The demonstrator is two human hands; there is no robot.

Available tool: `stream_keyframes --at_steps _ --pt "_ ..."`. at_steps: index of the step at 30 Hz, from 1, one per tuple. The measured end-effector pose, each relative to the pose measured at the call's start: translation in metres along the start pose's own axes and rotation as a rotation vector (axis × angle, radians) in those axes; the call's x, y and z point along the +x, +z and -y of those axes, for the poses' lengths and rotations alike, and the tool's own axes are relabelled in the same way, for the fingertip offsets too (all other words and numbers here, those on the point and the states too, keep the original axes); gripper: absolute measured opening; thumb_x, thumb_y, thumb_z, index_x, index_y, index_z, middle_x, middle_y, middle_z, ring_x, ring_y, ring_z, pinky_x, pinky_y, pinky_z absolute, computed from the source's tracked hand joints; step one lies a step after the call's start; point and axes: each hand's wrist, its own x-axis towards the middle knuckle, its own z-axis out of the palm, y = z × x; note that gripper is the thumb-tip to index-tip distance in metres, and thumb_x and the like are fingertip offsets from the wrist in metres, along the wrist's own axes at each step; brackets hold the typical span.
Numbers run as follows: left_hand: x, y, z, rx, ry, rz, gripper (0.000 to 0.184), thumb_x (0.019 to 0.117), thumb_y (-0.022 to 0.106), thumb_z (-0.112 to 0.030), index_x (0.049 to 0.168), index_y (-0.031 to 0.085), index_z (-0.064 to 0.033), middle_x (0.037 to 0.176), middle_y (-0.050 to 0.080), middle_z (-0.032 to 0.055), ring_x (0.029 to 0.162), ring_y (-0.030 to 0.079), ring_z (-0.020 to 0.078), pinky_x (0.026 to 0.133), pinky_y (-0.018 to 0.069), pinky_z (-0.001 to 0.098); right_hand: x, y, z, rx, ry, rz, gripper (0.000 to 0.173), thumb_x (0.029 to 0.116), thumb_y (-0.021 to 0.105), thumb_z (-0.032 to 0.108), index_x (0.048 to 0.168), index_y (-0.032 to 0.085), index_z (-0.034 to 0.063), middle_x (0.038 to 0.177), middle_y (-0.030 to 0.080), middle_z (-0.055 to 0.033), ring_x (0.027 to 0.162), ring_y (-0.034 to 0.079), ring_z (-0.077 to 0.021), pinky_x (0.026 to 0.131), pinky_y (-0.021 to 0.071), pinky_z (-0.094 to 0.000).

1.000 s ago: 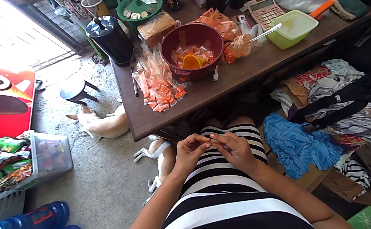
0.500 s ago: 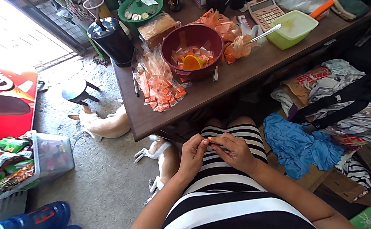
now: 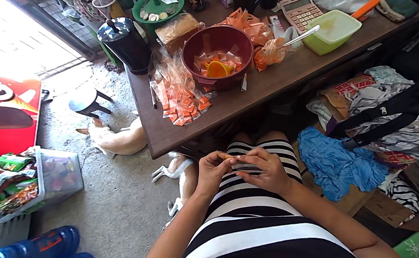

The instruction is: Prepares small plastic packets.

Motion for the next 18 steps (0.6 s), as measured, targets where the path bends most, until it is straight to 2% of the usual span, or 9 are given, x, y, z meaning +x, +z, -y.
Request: stream_keyframes --at_steps 3,7,10,12,13,15,16,18 --pt "0.0000 0.0036 -0.0005 0.069 0.043 -0.077 0.008 0.0874 0.078 -0.008 0.082 0.072 -0.0108 0.072 0.071 -0.0050 0.060 0.065 0.0017 0.058 0.0563 0.0187 0.0002 0.0016 0.0017 -0.033 0.000 0.001 0.031 0.0925 0.077 0.031 0.114 0.074 0.0085 0.099 0.067 -0.0097 0.081 0.063 -0.0074 0.067 0.0515 -0.0173" --pt "0.0005 0.0050 0.0015 0.154 0.123 -0.079 0.018 0.0891 0.078 -0.019 0.077 0.065 -0.0157 0.068 0.062 -0.0118 0.058 0.058 -0.0033 0.055 0.0498 0.0141 0.0001 0.0014 0.0018 -0.022 0.000 -0.001 0.017 0.0982 0.070 0.022 0.107 0.075 0.0084 0.098 0.066 -0.0105 0.077 0.062 -0.0070 0.065 0.0507 -0.0166" --pt "0.0001 0.0049 0.0019 0.175 0.147 -0.060 0.020 0.0920 0.075 -0.021 0.076 0.064 -0.0166 0.068 0.061 -0.0131 0.058 0.057 -0.0044 0.054 0.0488 0.0134 -0.0004 0.0003 0.0022 0.038 0.041 0.033 0.017 0.1009 0.065 0.020 0.105 0.076 0.0077 0.097 0.067 -0.0094 0.080 0.064 -0.0062 0.068 0.0522 -0.0172" --pt "0.0003 0.0045 0.0003 0.180 0.148 -0.060 0.022 0.0992 0.066 -0.020 0.077 0.066 -0.0164 0.070 0.064 -0.0126 0.061 0.060 -0.0033 0.057 0.0517 0.0145 -0.0005 -0.0002 0.0041 0.121 0.124 0.057 0.020 0.1022 0.063 0.022 0.103 0.076 0.0059 0.098 0.069 -0.0080 0.080 0.063 -0.0034 0.067 0.0517 -0.0162" --pt "0.0003 0.0027 -0.0003 0.182 0.140 -0.052 0.029 0.1054 0.056 -0.022 0.079 0.067 -0.0155 0.072 0.066 -0.0111 0.062 0.062 -0.0018 0.059 0.0536 0.0159 0.0001 -0.0003 0.0052 0.173 0.173 0.057 0.022 0.1027 0.062 0.022 0.102 0.076 0.0040 0.098 0.068 -0.0075 0.076 0.060 -0.0015 0.066 0.0501 -0.0149" --pt "0.0004 -0.0020 -0.0004 0.141 0.112 -0.039 0.047 0.1120 0.037 -0.034 0.086 0.070 -0.0117 0.077 0.070 -0.0065 0.065 0.063 0.0014 0.062 0.0545 0.0184 0.0011 -0.0012 0.0066 0.273 0.246 0.057 0.024 0.1028 0.062 0.021 0.100 0.075 0.0016 0.098 0.068 -0.0059 0.081 0.061 -0.0002 0.072 0.0525 -0.0142" --pt "0.0005 -0.0033 -0.0015 0.116 0.097 -0.038 0.052 0.1123 0.033 -0.038 0.089 0.070 -0.0106 0.079 0.071 -0.0047 0.067 0.065 0.0025 0.063 0.0550 0.0191 0.0013 -0.0015 0.0068 0.308 0.266 0.054 0.024 0.1028 0.062 0.021 0.100 0.075 0.0008 0.098 0.068 -0.0055 0.085 0.062 -0.0008 0.075 0.0529 -0.0151" --pt "0.0010 -0.0047 -0.0033 0.085 0.098 -0.034 0.052 0.1125 0.033 -0.035 0.092 0.072 -0.0079 0.082 0.073 -0.0019 0.068 0.066 0.0034 0.064 0.0556 0.0197 0.0018 -0.0017 0.0069 0.357 0.286 0.048 0.024 0.1030 0.061 0.020 0.100 0.074 -0.0002 0.098 0.068 -0.0048 0.090 0.062 -0.0013 0.080 0.0531 -0.0158"
